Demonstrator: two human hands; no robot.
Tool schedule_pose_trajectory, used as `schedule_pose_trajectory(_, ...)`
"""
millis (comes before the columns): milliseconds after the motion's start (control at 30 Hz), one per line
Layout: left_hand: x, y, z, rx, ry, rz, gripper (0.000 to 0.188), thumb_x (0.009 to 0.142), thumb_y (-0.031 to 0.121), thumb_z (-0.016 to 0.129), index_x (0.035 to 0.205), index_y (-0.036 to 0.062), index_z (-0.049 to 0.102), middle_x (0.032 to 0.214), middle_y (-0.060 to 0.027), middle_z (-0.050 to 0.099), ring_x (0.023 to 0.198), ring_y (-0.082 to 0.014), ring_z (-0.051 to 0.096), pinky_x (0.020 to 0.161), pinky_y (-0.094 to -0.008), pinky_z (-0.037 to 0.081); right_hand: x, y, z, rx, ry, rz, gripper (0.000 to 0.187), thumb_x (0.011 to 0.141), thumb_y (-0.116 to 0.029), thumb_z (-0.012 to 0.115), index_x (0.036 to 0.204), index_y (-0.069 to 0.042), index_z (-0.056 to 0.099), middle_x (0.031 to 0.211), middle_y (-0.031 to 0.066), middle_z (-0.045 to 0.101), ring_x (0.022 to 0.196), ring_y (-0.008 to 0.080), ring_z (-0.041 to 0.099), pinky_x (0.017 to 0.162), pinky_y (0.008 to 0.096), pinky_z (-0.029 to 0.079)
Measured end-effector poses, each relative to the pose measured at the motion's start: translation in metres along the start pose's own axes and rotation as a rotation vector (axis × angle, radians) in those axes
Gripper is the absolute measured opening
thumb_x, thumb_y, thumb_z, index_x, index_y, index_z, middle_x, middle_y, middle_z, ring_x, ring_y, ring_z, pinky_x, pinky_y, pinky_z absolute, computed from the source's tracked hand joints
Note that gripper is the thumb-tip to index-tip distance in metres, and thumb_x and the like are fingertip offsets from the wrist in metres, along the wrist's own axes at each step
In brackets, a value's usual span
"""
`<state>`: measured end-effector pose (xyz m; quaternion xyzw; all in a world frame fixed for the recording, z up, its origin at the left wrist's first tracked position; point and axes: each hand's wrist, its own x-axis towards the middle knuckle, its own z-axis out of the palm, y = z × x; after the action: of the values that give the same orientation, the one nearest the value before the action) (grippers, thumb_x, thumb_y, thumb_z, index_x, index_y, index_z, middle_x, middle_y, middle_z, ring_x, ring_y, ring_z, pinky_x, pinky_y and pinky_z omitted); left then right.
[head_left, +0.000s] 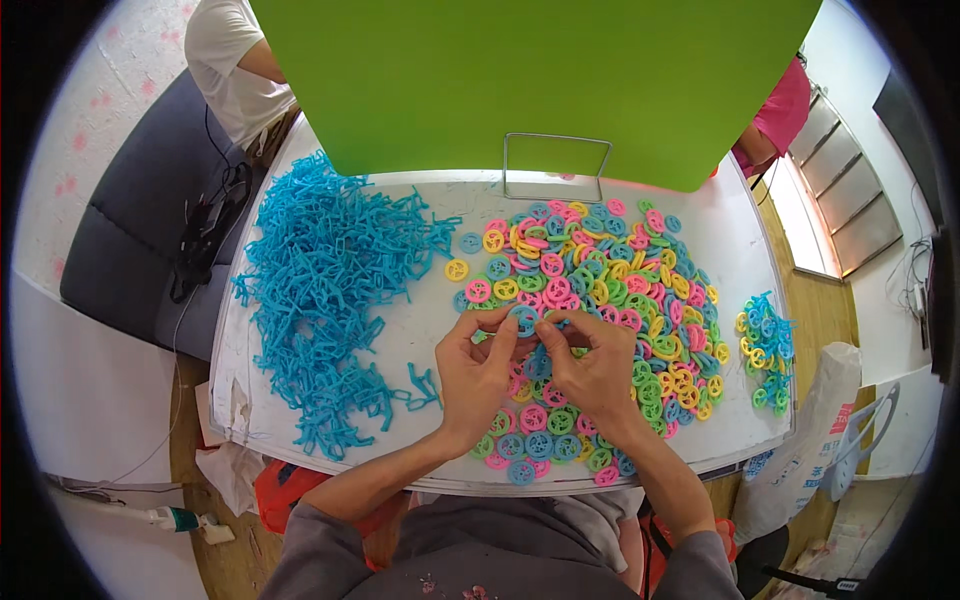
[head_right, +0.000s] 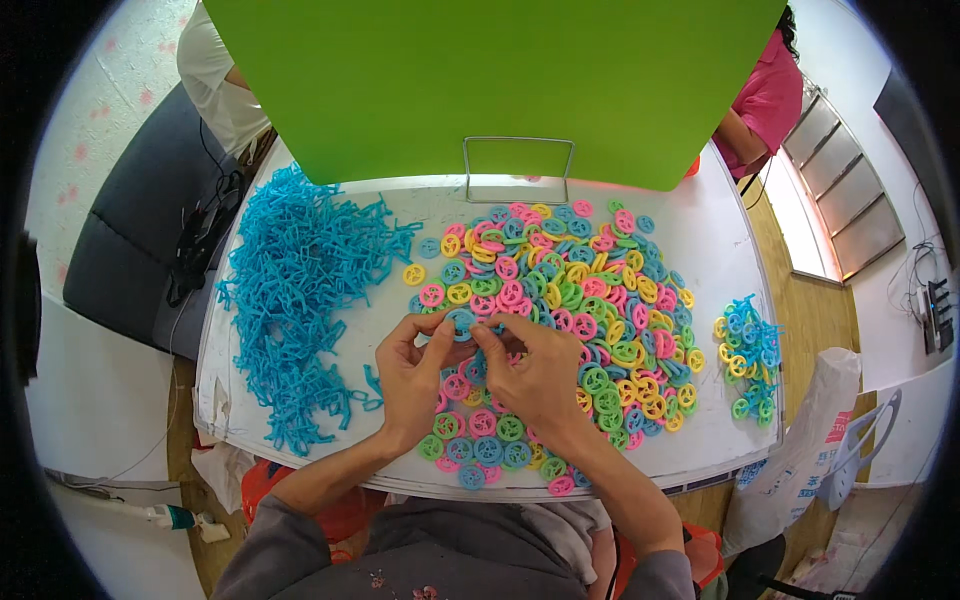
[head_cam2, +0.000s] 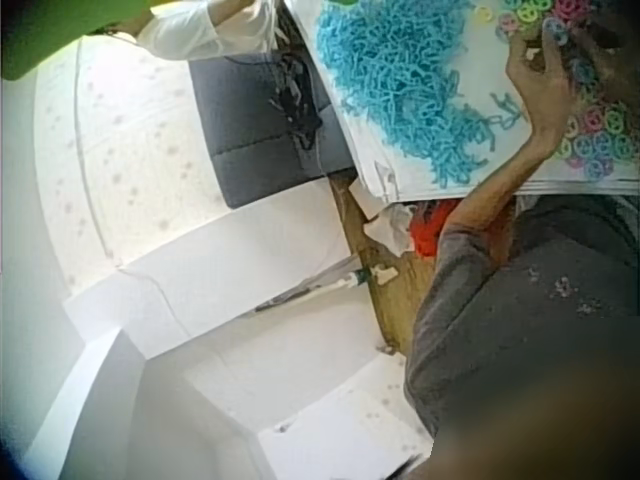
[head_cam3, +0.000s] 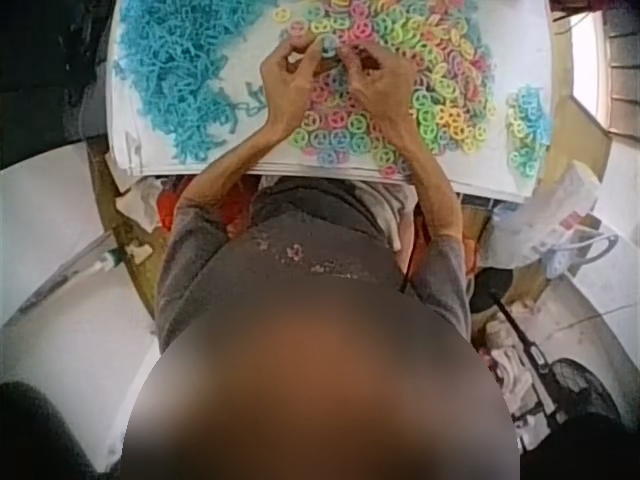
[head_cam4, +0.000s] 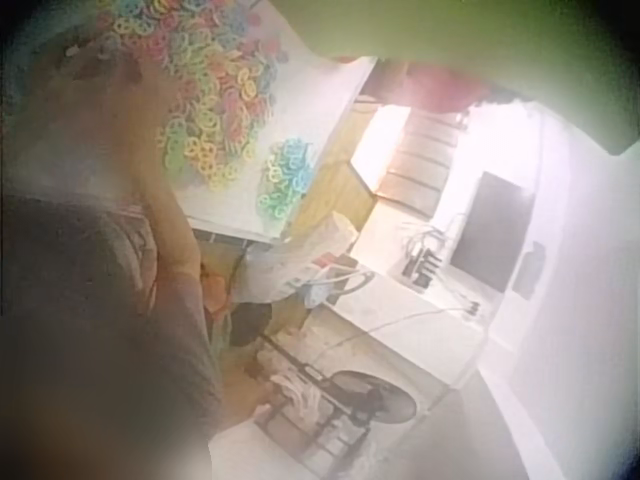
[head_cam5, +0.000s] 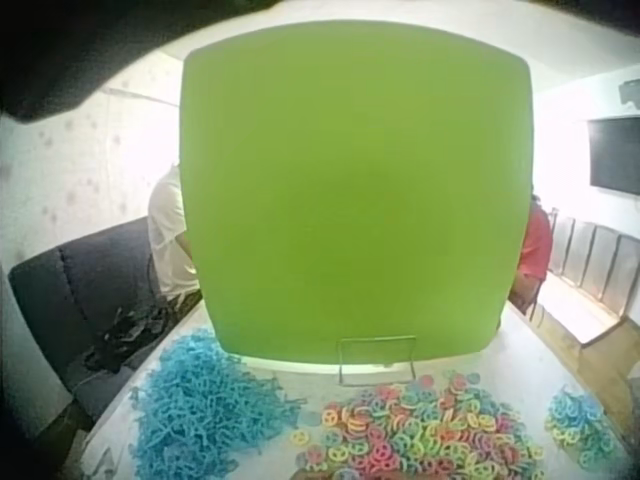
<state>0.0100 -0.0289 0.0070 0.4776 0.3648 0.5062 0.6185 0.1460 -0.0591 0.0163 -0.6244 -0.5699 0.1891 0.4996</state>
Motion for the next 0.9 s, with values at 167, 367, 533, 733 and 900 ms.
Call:
schedule_pose_trajectory(167, 0.001, -0.003, 0.001, -0.099, 0.016, -0.082, 0.018, 0.094, 0.010, 0.053, 0.103, -0.0050, 0.054, 0.096, -0.0122, 0.062, 0.087, -0.0203, 0.066, 0.077, -0.0310, 0.056, 0.001, 0.001, 0.004, 0.090, 0.041, 0.048, 0.010, 0.078, -0.011, 0.069, 0.081, -0.001, 0.068, 0.059, 0.0122, 0.064, 0.050, 0.0170, 0.063, 0.046, 0.0268, 0.045)
schedule_pose_trajectory(367, 0.007, 0.000, -0.003, -0.133, 0.019, -0.095, 0.021, 0.093, 0.012, 0.055, 0.106, -0.0050, 0.055, 0.096, -0.0118, 0.062, 0.086, -0.0206, 0.066, 0.077, -0.0310, 0.056, 0.001, -0.004, 0.004, 0.029, 0.015, 0.040, 0.011, 0.080, -0.008, 0.069, 0.086, 0.002, 0.068, 0.065, 0.0102, 0.066, 0.056, 0.0136, 0.064, 0.052, 0.0253, 0.048)
schedule_pose_trajectory(533, 0.014, 0.006, -0.009, 0.003, -0.040, -0.057, 0.021, 0.093, 0.009, 0.055, 0.105, -0.0067, 0.058, 0.095, -0.0087, 0.060, 0.083, -0.0147, 0.063, 0.077, -0.0281, 0.056, 0.002, 0.001, 0.005, 0.001, 0.062, -0.120, 0.012, 0.079, 0.001, 0.064, 0.090, 0.000, 0.068, 0.075, 0.0131, 0.068, 0.063, 0.0183, 0.066, 0.057, 0.0274, 0.050)
schedule_pose_trajectory(733, 0.020, 0.004, -0.013, -0.017, -0.084, -0.091, 0.020, 0.093, 0.012, 0.055, 0.107, -0.0028, 0.058, 0.100, -0.0083, 0.061, 0.084, -0.0129, 0.062, 0.076, -0.0276, 0.055, 0.006, 0.004, 0.002, -0.010, -0.004, -0.181, 0.019, 0.078, 0.003, 0.063, 0.096, -0.001, 0.068, 0.081, 0.0145, 0.068, 0.070, 0.0217, 0.067, 0.062, 0.0296, 0.051)
schedule_pose_trajectory(900, 0.021, 0.011, -0.015, 0.045, -0.169, -0.038, 0.018, 0.091, 0.008, 0.058, 0.106, -0.0019, 0.057, 0.100, -0.0073, 0.059, 0.085, -0.0125, 0.061, 0.077, -0.0270, 0.054, 0.009, -0.003, -0.006, 0.071, -0.086, -0.125, 0.031, 0.079, 0.004, 0.063, 0.109, -0.002, 0.063, 0.088, 0.0129, 0.069, 0.076, 0.0184, 0.068, 0.068, 0.0282, 0.053)
